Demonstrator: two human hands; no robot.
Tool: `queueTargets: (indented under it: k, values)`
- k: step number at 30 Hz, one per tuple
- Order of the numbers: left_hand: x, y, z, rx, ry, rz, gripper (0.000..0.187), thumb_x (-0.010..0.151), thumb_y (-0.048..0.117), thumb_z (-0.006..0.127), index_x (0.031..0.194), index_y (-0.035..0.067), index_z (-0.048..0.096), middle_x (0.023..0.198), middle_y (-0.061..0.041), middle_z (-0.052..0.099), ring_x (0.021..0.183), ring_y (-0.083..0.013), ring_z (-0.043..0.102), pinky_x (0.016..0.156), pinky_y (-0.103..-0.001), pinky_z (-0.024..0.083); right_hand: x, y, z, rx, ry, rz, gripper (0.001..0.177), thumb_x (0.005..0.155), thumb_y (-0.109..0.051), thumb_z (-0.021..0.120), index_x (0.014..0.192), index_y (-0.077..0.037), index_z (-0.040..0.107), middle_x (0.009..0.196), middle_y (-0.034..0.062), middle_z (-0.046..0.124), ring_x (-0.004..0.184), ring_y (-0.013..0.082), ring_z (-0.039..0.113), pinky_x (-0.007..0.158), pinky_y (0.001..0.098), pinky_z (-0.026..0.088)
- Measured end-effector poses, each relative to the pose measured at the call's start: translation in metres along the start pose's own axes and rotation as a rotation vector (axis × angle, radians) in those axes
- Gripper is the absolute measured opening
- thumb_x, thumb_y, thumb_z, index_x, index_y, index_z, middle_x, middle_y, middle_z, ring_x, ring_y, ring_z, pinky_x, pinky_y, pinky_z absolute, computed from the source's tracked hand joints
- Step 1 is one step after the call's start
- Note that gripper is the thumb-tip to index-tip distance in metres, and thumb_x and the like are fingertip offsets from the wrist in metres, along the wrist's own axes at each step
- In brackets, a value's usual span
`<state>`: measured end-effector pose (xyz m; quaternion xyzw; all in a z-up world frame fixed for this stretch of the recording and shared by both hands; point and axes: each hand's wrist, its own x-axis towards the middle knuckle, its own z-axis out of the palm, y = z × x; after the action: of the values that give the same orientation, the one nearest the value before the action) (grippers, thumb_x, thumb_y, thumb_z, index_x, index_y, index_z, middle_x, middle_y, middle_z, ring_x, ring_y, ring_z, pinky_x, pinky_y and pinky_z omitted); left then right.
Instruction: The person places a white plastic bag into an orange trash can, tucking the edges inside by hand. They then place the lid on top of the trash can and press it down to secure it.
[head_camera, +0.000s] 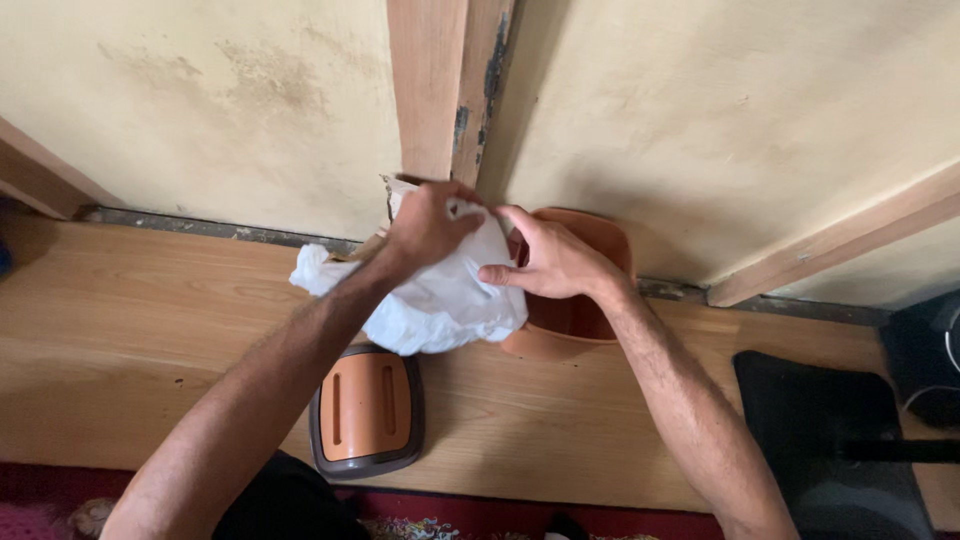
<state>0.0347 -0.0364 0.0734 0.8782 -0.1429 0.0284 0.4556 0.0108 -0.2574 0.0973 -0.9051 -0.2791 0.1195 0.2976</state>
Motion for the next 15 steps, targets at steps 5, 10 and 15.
queueTargets:
  k: [5, 10, 15]
  values:
    - [0.011, 0.046, -0.018, -0.116, 0.075, -0.022, 0.034, 0.082, 0.022, 0.083, 0.111, 0.007, 0.075, 0.104, -0.013, 0.078, 0.087, -0.0201, 0.077, 0.078, -0.034, 0.061, -0.006, -0.009, -0.017, 0.014, 0.160, 0.160, 0.081, 0.086, -0.017, 0.075, 0.155, -0.011, 0.035, 0.116, 0.0211, 0.070, 0.096, 0.0330, 0.073, 0.080, 0.0467, 0.062]
    - [0.018, 0.100, -0.034, -0.074, -0.052, -0.019, 0.055, 0.075, 0.026, 0.089, 0.123, 0.008, 0.069, 0.103, -0.012, 0.076, 0.092, -0.0203, 0.073, 0.082, -0.034, 0.060, -0.018, 0.001, -0.056, 0.079, 0.337, 0.271, 0.054, 0.087, -0.007, 0.070, 0.139, -0.009, 0.058, 0.109, 0.0145, 0.074, 0.088, 0.0201, 0.074, 0.073, 0.0341, 0.064]
    - [0.027, 0.117, -0.036, 0.042, -0.175, 0.059, 0.092, 0.070, 0.021, 0.092, 0.150, 0.011, 0.047, 0.110, -0.015, 0.074, 0.103, -0.0238, 0.074, 0.091, -0.037, 0.059, -0.037, 0.029, -0.087, -0.018, 0.624, 0.197, 0.030, 0.090, -0.007, 0.070, 0.119, -0.003, 0.073, 0.094, 0.0121, 0.079, 0.076, 0.0148, 0.072, 0.068, 0.0287, 0.057]
